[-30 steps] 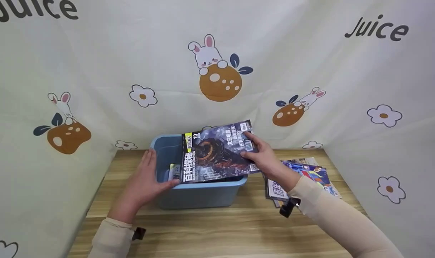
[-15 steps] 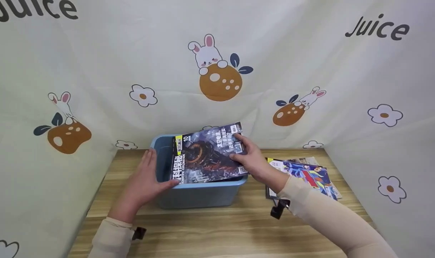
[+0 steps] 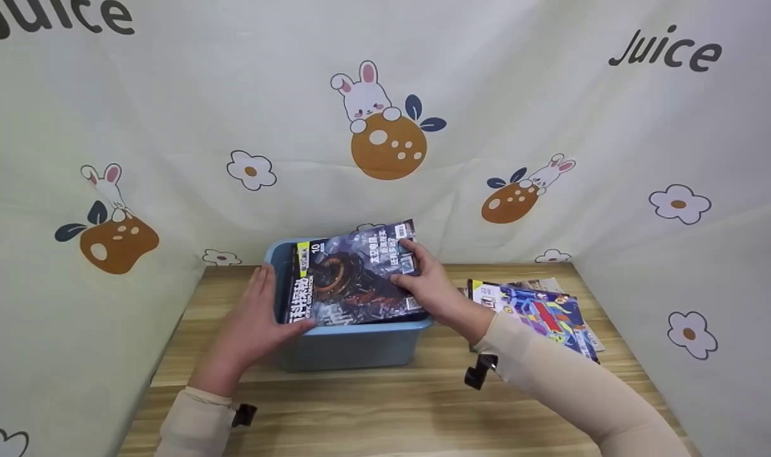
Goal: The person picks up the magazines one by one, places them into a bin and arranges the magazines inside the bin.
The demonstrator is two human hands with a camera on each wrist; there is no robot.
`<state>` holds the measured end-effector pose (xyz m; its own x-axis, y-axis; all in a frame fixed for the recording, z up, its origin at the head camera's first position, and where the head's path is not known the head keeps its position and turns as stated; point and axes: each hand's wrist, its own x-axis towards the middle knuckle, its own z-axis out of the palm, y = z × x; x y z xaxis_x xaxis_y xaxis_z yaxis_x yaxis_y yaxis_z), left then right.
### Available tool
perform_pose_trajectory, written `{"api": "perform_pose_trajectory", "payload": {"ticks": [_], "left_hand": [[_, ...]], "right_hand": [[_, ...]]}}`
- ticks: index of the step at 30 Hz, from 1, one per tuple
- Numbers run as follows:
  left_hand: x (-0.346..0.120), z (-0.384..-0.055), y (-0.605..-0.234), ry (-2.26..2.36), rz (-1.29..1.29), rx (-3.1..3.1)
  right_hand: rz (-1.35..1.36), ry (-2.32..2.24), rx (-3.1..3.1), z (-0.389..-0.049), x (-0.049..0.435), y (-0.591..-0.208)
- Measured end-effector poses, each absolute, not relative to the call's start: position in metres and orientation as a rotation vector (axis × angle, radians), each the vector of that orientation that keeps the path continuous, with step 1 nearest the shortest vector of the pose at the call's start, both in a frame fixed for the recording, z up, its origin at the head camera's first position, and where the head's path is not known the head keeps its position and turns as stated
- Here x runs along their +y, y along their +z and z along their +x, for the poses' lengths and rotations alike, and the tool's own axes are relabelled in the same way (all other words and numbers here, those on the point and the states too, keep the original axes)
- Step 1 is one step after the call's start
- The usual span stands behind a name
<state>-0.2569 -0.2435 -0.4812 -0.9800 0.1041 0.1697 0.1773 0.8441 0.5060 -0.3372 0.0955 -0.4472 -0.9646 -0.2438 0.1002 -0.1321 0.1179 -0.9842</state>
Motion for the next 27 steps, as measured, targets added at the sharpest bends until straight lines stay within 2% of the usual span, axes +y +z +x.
{"api": "perform_pose_trajectory", "payload": {"ticks": [27], "left_hand": [[-0.243,-0.258,-0.483,-0.813,-0.227,-2.872]], "right_hand": [[-0.422,-1.850,2.385,-0.335,0.075,-0.451]]}}
